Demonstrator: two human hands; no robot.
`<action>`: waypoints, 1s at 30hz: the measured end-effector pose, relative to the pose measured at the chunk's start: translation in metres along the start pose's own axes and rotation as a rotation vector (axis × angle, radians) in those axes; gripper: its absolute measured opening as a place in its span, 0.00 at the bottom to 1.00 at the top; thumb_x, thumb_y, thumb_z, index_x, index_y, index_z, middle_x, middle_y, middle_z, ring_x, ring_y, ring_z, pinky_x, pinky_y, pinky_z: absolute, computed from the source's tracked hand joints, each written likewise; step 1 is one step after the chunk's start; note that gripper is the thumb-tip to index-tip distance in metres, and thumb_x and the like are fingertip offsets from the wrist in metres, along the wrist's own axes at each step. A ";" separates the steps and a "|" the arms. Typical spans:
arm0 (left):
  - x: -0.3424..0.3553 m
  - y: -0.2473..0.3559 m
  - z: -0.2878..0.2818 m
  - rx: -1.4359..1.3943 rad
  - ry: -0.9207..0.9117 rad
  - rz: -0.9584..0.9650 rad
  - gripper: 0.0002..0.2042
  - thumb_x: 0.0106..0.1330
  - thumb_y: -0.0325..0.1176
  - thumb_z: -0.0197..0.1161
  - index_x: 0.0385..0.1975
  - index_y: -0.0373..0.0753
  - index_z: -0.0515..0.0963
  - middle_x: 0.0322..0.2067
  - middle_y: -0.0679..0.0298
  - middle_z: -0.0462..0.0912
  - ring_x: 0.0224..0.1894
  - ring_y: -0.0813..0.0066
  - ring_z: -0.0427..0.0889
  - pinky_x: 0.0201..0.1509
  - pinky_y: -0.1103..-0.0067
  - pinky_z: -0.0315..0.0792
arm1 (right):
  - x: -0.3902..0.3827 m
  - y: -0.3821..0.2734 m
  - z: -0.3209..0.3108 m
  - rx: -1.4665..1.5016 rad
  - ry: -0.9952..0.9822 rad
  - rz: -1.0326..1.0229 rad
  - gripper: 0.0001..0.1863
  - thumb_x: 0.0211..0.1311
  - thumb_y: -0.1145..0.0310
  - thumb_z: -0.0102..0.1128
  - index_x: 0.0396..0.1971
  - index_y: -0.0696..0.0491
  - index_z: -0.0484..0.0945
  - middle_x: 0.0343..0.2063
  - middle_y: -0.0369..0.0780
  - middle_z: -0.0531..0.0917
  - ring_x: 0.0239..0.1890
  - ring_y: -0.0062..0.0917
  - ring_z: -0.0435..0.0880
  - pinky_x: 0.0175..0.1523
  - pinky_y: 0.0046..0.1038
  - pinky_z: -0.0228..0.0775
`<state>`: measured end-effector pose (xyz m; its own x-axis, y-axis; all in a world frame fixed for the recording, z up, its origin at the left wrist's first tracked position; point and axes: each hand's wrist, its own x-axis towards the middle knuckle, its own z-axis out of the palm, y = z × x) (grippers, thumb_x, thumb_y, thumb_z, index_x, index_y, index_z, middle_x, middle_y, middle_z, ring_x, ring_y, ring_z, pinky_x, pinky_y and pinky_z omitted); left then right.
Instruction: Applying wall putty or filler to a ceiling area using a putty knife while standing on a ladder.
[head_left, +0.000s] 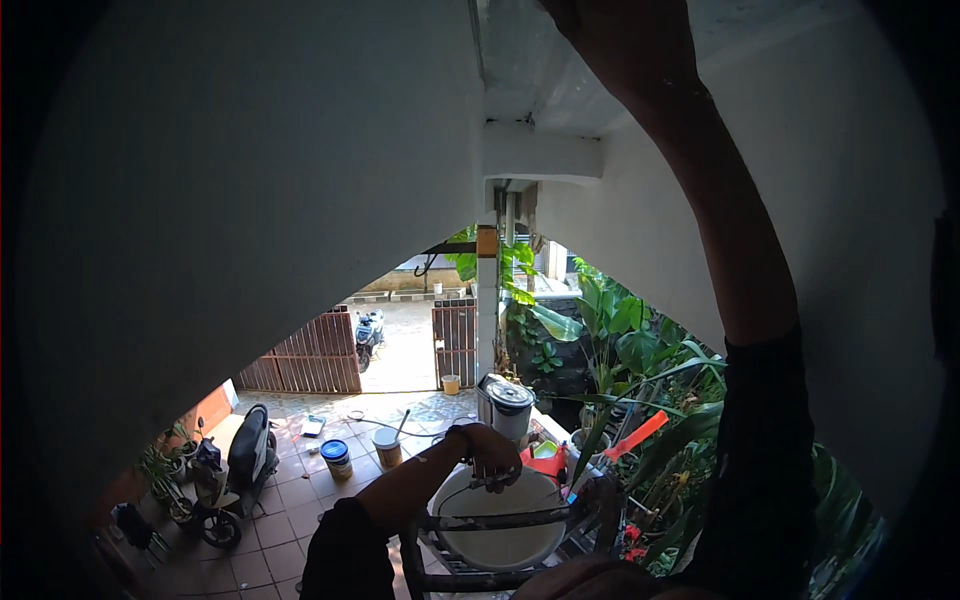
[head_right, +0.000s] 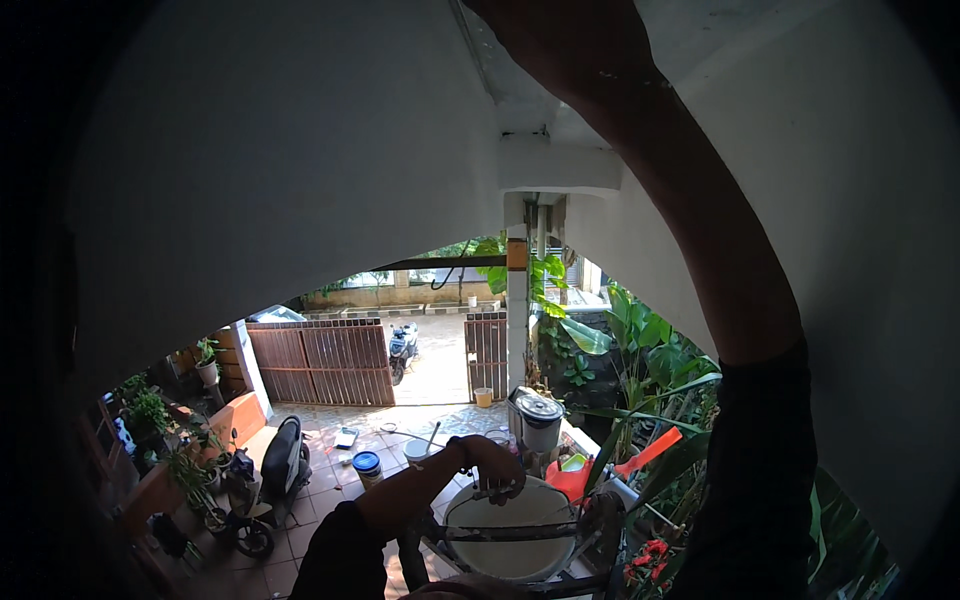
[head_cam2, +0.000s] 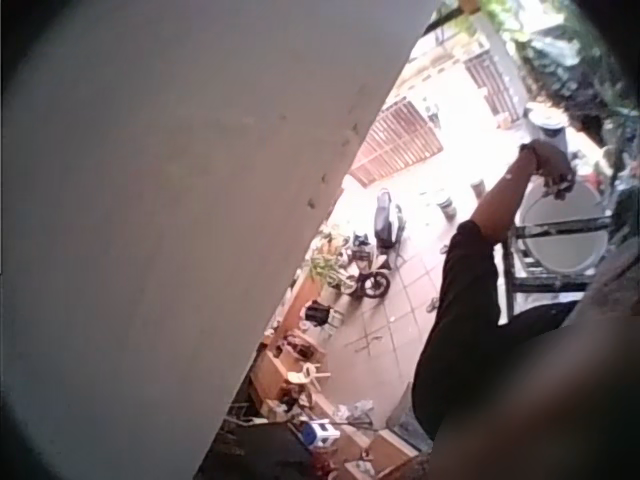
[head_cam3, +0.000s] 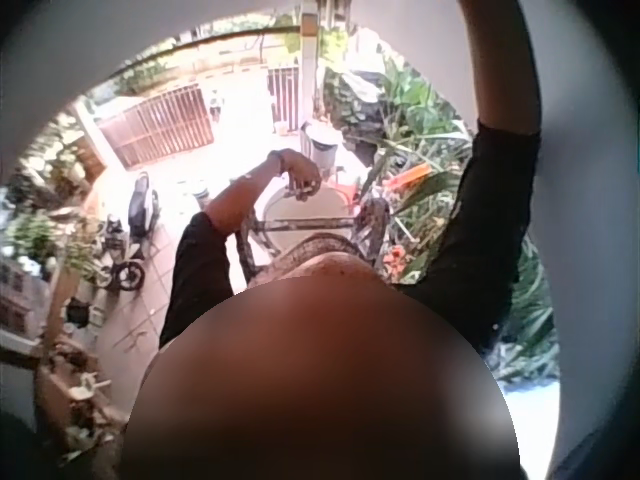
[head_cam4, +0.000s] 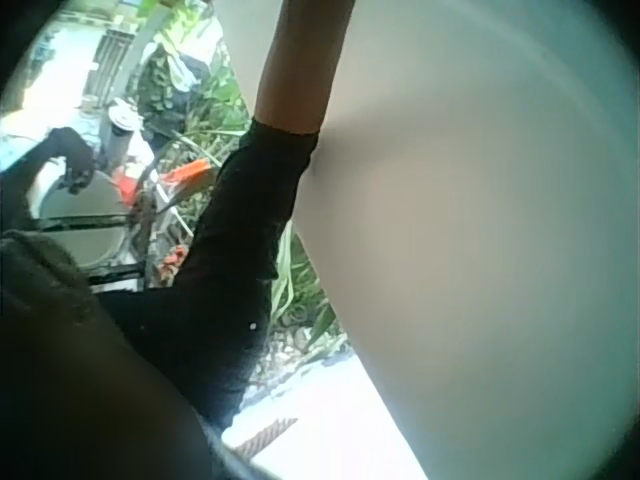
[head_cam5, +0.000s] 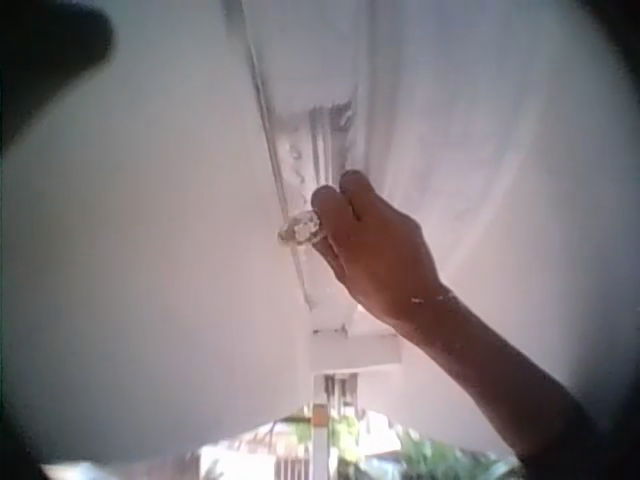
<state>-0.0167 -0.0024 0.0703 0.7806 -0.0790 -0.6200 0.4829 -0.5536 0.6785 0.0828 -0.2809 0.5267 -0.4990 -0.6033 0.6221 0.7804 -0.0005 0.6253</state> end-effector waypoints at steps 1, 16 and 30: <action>-0.001 -0.003 0.003 0.042 0.025 0.037 0.11 0.59 0.32 0.58 0.40 0.36 0.73 0.36 0.58 0.83 0.34 0.72 0.83 0.28 0.76 0.77 | -0.003 -0.006 0.003 0.002 -0.073 0.002 0.12 0.52 0.71 0.58 0.35 0.53 0.66 0.32 0.44 0.70 0.29 0.42 0.75 0.29 0.39 0.70; -0.009 0.013 0.005 -0.026 0.074 -0.112 0.11 0.60 0.30 0.59 0.42 0.38 0.71 0.37 0.56 0.82 0.37 0.69 0.83 0.32 0.74 0.79 | -0.068 0.057 0.048 -0.052 -0.217 0.049 0.09 0.58 0.65 0.57 0.37 0.50 0.72 0.38 0.37 0.75 0.39 0.27 0.79 0.36 0.26 0.78; -0.005 0.004 0.010 0.027 0.078 -0.020 0.11 0.56 0.30 0.61 0.38 0.37 0.73 0.34 0.57 0.83 0.34 0.71 0.83 0.31 0.75 0.76 | -0.016 -0.009 -0.021 -0.204 0.037 -0.166 0.11 0.48 0.74 0.58 0.33 0.51 0.68 0.29 0.42 0.70 0.33 0.38 0.74 0.31 0.35 0.70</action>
<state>-0.0226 -0.0127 0.0715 0.7998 -0.0037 -0.6002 0.4886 -0.5767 0.6547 0.0916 -0.2879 0.5007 -0.6152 -0.6104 0.4989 0.7508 -0.2605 0.6070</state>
